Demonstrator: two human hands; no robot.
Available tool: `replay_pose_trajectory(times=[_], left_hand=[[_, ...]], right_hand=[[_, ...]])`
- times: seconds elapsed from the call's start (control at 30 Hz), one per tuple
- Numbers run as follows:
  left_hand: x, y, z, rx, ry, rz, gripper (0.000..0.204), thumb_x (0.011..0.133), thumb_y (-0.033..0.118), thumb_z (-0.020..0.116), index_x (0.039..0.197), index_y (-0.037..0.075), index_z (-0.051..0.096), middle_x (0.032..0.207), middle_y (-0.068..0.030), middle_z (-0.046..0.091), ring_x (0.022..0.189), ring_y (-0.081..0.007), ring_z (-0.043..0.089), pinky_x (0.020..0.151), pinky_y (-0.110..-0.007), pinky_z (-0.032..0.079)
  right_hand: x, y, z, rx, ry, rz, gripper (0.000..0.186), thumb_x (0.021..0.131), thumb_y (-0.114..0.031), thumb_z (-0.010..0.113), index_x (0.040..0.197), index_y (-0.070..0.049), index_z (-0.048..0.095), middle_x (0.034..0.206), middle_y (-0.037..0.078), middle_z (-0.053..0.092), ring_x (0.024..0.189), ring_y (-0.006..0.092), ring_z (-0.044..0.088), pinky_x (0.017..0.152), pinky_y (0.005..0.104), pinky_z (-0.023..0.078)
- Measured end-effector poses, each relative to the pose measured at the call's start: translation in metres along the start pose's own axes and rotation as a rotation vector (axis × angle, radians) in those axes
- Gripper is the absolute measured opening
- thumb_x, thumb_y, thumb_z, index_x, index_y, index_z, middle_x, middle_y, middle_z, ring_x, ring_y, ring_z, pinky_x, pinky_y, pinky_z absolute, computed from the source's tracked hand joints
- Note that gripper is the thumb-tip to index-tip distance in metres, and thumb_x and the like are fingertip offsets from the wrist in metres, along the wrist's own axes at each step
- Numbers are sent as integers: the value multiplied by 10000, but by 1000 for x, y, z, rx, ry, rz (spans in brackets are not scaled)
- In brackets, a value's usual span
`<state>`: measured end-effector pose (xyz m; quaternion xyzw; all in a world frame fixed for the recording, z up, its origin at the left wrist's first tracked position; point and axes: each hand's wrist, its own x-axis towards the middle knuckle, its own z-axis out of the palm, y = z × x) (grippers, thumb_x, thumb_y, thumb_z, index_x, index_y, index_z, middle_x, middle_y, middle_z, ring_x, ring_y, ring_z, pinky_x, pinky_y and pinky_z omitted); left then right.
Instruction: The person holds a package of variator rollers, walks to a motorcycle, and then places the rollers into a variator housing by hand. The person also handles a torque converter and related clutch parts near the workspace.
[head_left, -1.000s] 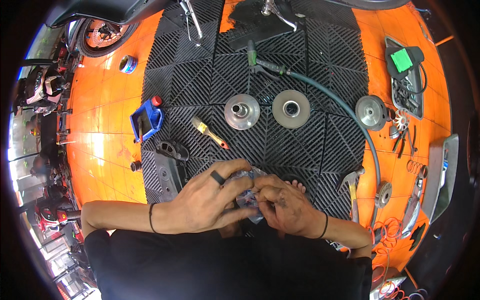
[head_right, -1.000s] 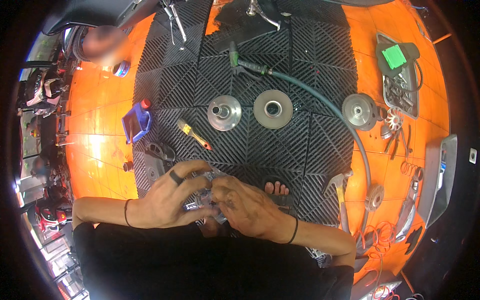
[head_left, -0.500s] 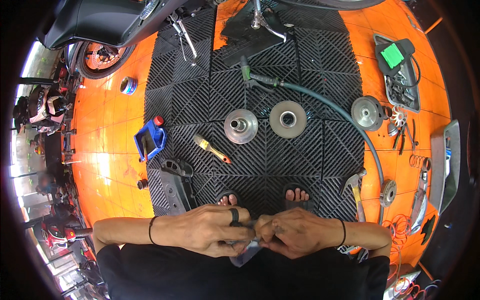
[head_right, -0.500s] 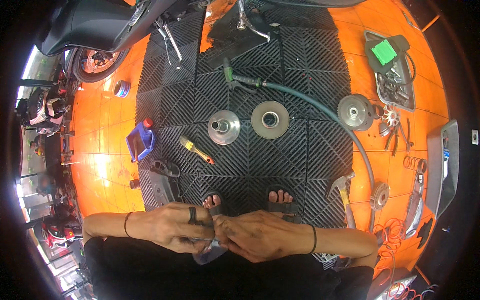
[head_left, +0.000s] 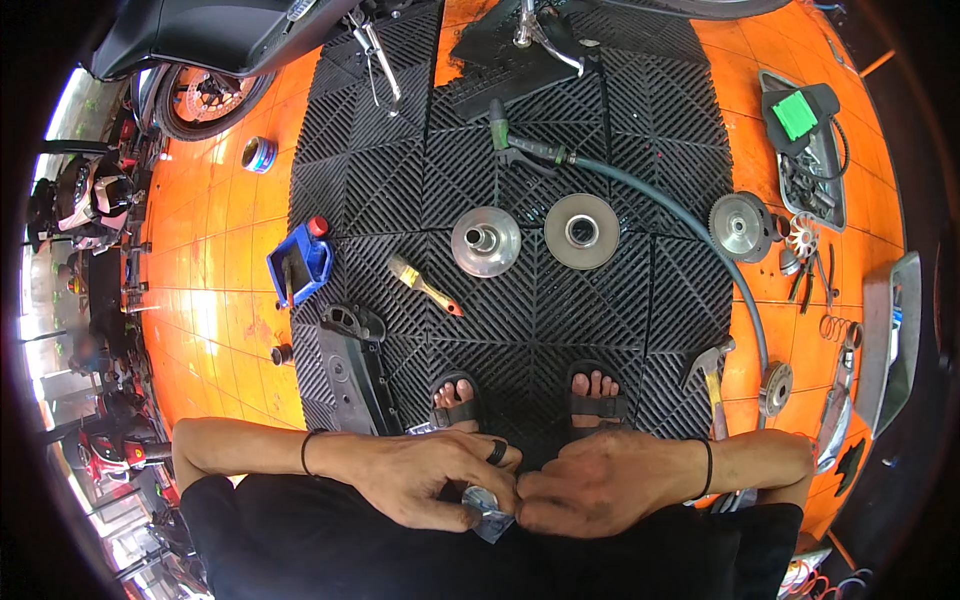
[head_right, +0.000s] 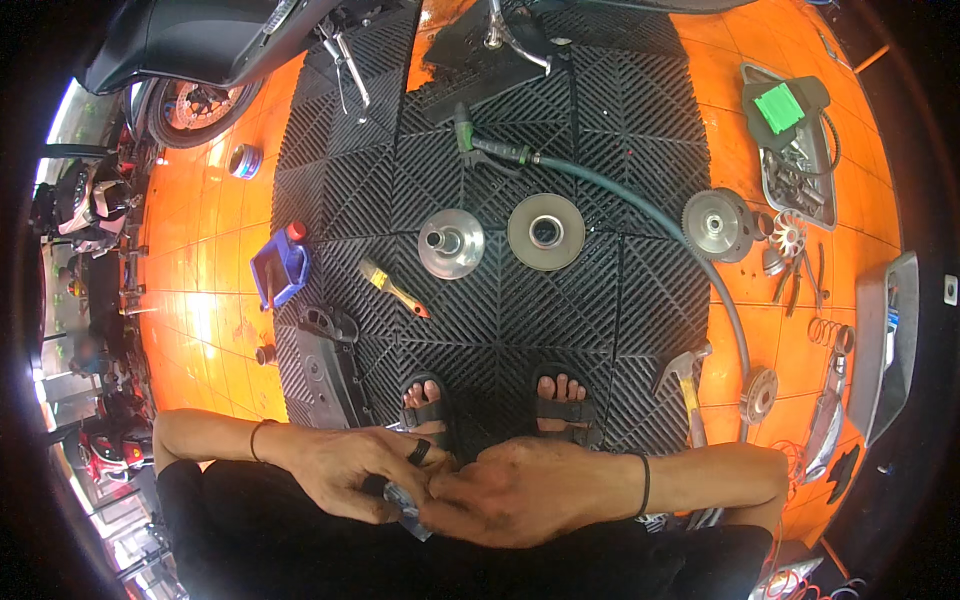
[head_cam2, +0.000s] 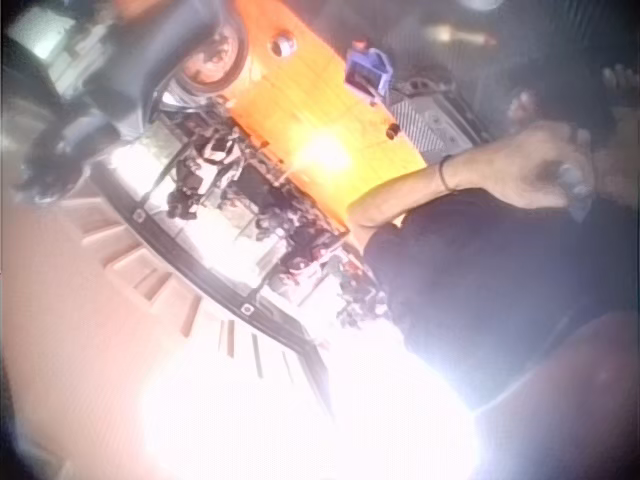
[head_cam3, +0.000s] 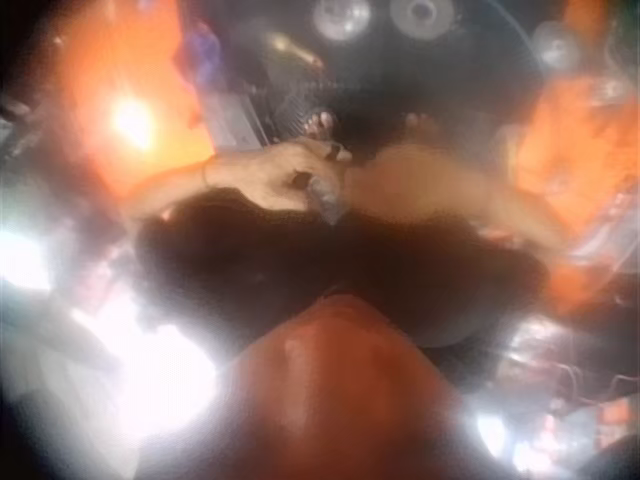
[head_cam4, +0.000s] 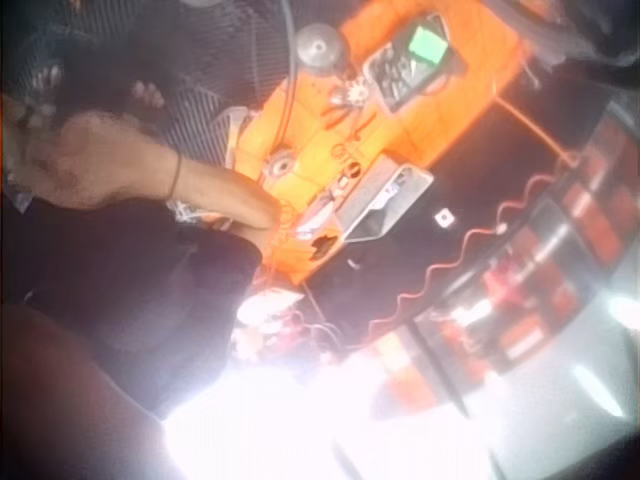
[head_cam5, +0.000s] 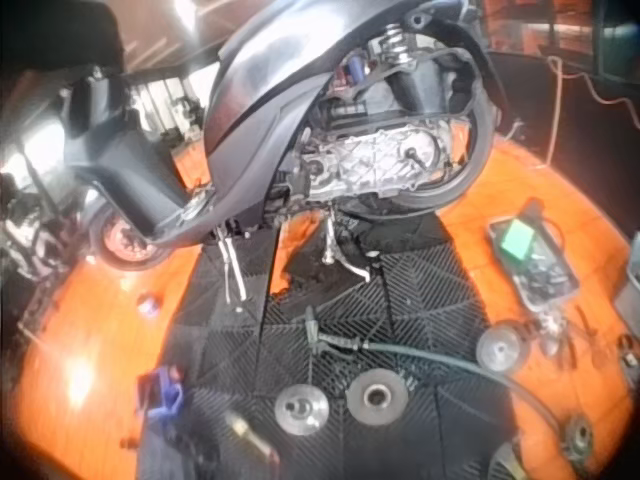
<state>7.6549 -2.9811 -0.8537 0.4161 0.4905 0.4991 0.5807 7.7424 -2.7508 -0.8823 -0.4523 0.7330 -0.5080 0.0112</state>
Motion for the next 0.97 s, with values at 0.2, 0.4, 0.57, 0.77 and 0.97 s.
replay_pose_trajectory(times=[0.2,0.4,0.57,0.77,0.97], left_hand=[[8,4,4,60,21,-14,76,836,112,707,851,61,653,829,-51,481,831,-210,500,676,-384,396],[0,-8,3,-56,29,22,178,812,118,786,743,34,645,888,-86,499,844,-213,510,658,-369,424],[-2,-8,-16,101,147,85,122,812,76,822,773,41,713,1024,-141,535,883,-271,573,721,-336,501],[-8,-5,-17,112,58,182,99,822,53,806,860,41,716,1170,-199,487,1029,-358,605,747,-347,523],[-8,-1,-16,47,40,182,108,855,72,769,844,14,679,1121,-214,488,997,-327,547,812,-424,490]], right_hand=[[-1,-4,-2,-226,-31,-172,136,847,-287,658,802,-171,602,703,-26,512,514,91,531,457,246,455],[-13,4,-1,145,34,-81,140,797,-276,724,831,-182,627,748,-38,540,553,98,528,460,234,424],[-16,23,-1,47,156,-74,140,802,-186,721,909,-130,649,803,-42,585,585,97,534,477,246,452],[-19,11,0,70,87,11,174,816,-172,686,980,-124,656,865,-24,555,657,99,546,522,254,479],[-22,10,-15,120,-161,-14,234,824,-203,672,1057,-172,676,1002,-7,574,785,111,568,608,264,514]])
